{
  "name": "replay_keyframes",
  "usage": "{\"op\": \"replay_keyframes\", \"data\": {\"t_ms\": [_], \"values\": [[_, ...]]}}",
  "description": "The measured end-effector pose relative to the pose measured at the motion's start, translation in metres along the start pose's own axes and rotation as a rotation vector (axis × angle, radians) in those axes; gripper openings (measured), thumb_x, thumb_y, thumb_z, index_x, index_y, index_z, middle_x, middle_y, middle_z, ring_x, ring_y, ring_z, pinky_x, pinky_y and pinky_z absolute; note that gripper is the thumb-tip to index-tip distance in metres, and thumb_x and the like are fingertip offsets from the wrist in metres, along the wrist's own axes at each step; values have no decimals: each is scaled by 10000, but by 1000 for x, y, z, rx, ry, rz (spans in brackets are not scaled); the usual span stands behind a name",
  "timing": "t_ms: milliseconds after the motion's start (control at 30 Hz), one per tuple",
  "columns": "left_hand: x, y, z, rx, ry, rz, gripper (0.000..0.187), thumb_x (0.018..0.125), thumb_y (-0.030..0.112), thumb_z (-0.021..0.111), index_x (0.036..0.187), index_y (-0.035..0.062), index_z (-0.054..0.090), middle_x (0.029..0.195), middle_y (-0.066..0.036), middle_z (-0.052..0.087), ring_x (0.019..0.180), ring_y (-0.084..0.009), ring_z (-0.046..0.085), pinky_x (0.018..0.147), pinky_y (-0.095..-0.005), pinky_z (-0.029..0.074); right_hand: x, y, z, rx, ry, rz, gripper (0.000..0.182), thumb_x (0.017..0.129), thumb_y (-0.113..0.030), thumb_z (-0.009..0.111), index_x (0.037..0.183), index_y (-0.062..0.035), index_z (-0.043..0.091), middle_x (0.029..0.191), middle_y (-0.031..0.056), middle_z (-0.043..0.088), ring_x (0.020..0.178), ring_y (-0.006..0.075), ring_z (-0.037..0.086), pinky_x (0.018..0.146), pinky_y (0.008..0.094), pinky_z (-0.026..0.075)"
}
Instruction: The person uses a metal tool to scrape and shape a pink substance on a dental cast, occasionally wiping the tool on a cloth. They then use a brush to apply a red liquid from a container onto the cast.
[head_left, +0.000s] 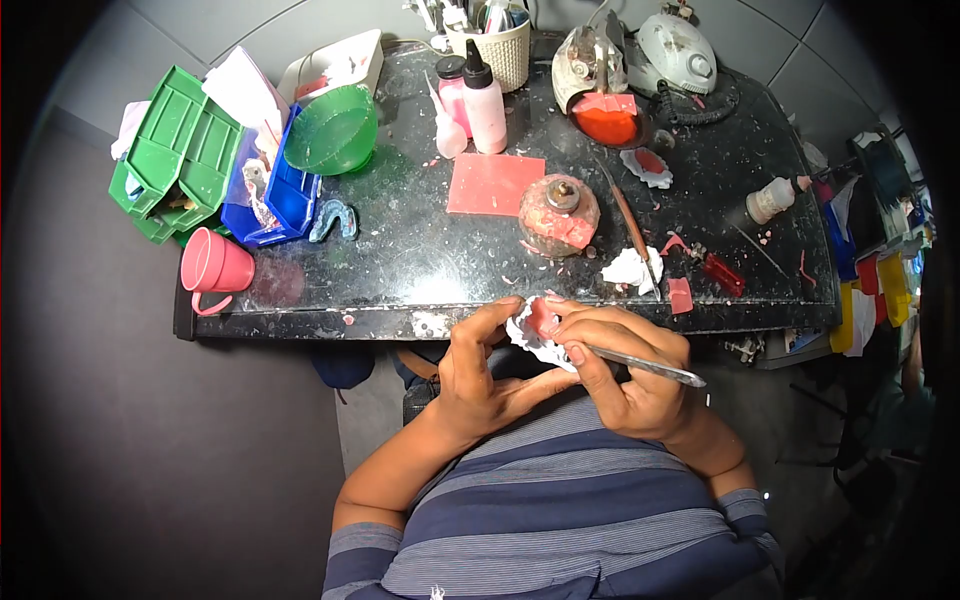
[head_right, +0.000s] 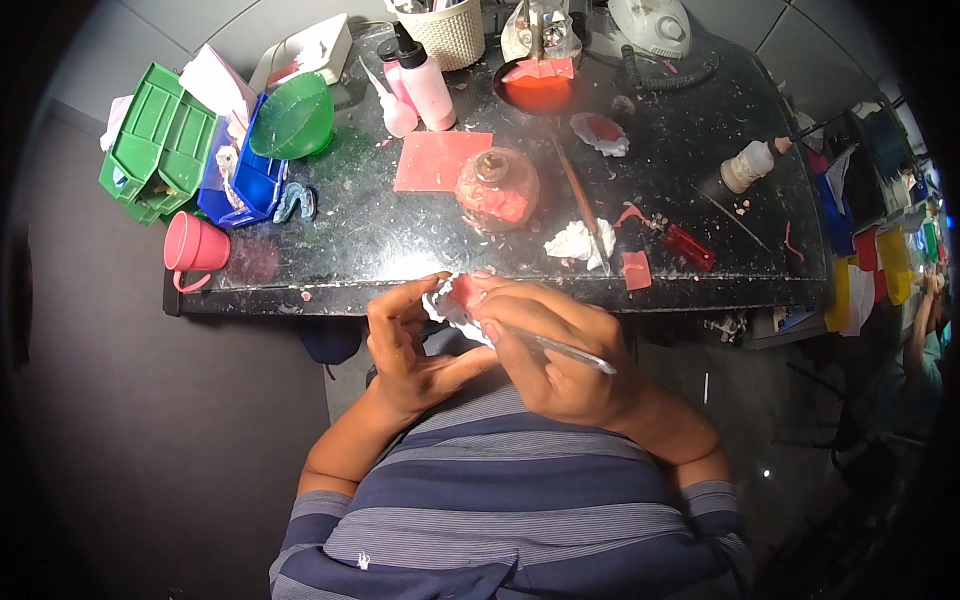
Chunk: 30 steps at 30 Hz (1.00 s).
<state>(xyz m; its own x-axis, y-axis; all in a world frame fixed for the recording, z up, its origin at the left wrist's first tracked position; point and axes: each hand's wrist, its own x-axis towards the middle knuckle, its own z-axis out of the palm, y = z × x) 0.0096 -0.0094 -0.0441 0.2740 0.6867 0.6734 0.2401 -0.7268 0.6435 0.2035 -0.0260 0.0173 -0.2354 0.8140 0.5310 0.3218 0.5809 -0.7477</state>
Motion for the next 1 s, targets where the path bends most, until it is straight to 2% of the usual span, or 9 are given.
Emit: {"op": "replay_keyframes", "data": {"t_ms": [233, 300, 433, 533, 633, 700, 800, 933, 1000], "values": [[0, -1, 2, -3, -4, -18, 955, 660, 223, 977, 1340, -89, 384, 1243, -186, 543, 1072, -229, 651, 882, -317, 563, -1, 1, 1, 30, 2, 34, 107, 928, 16, 625, 999, 85, 668, 1005, 237, 714, 1009, 349, 731, 867, 376, 586], [2, -2, 4, 43, 64, 9, 902, 643, 283, 980, 1286, -77, 459, 1184, -185, 610, 886, -195, 702, 697, -267, 590, -1, 1, 2, 27, 7, 43, 107, 929, 17, 626, 1001, 82, 671, 1008, 238, 715, 1018, 344, 730, 869, 378, 585], [3, 0, 2, 57, 65, 0, 905, 639, 291, 981, 1281, -78, 460, 1160, -174, 618, 866, -186, 697, 686, -266, 585, -2, 5, 1, 69, -1, 66, 114, 932, 10, 626, 1005, 81, 679, 1016, 234, 719, 1015, 338, 731, 886, 369, 577], [5, 3, 2, -10, 73, -28, 927, 635, 304, 981, 1284, -81, 443, 1141, -172, 622, 878, -187, 704, 695, -271, 590, -3, 2, -1, 392, 54, 265, 137, 967, -3, 595, 1004, 86, 693, 1044, 197, 730, 1051, 265, 712, 890, 329, 556], [7, 5, 2, -81, 71, -60, 950, 633, 317, 979, 1291, -82, 422, 1131, -177, 622, 912, -198, 712, 717, -279, 599, -3, 5, -4, 407, 71, 288, 146, 981, 3, 578, 1013, 89, 692, 1052, 185, 729, 1075, 236, 694, 877, 327, 556], [9, 4, 3, -93, 66, -72, 950, 643, 307, 975, 1297, -84, 407, 1123, -184, 623, 942, -209, 716, 749, -287, 606, 0, 2, -3, 413, 80, 290, 127, 966, 15, 597, 1019, 86, 689, 1035, 194, 730, 1060, 263, 708, 879, 340, 562], [9, 2, 3, -96, 69, -40, 931, 656, 292, 969, 1296, -84, 408, 1120, -181, 624, 946, -212, 716, 769, -287, 607, 5, 3, -3, 153, 26, 63, 113, 925, 29, 642, 1015, 79, 686, 999, 208, 732, 1017, 327, 730, 890, 366, 574], [8, 3, 1, -73, 69, -24, 918, 668, 281, 964, 1301, -83, 407, 1137, -192, 619, 940, -209, 714, 762, -286, 604, 6, 3, -1, 92, 16, 26, 122, 925, 27, 645, 1022, 84, 692, 1011, 207, 734, 1015, 329, 732, 889, 377, 578], [3, 4, -2, -102, -17, -92, 951, 663, 198, 972, 1338, -45, 349, 1287, -176, 478, 1158, -240, 614, 927, -333, 565, 6, 3, 0, 50, 18, -13, 126, 921, 23, 655, 1022, 88, 695, 1023, 212, 732, 1017, 341, 731, 882, 391, 582]]}}
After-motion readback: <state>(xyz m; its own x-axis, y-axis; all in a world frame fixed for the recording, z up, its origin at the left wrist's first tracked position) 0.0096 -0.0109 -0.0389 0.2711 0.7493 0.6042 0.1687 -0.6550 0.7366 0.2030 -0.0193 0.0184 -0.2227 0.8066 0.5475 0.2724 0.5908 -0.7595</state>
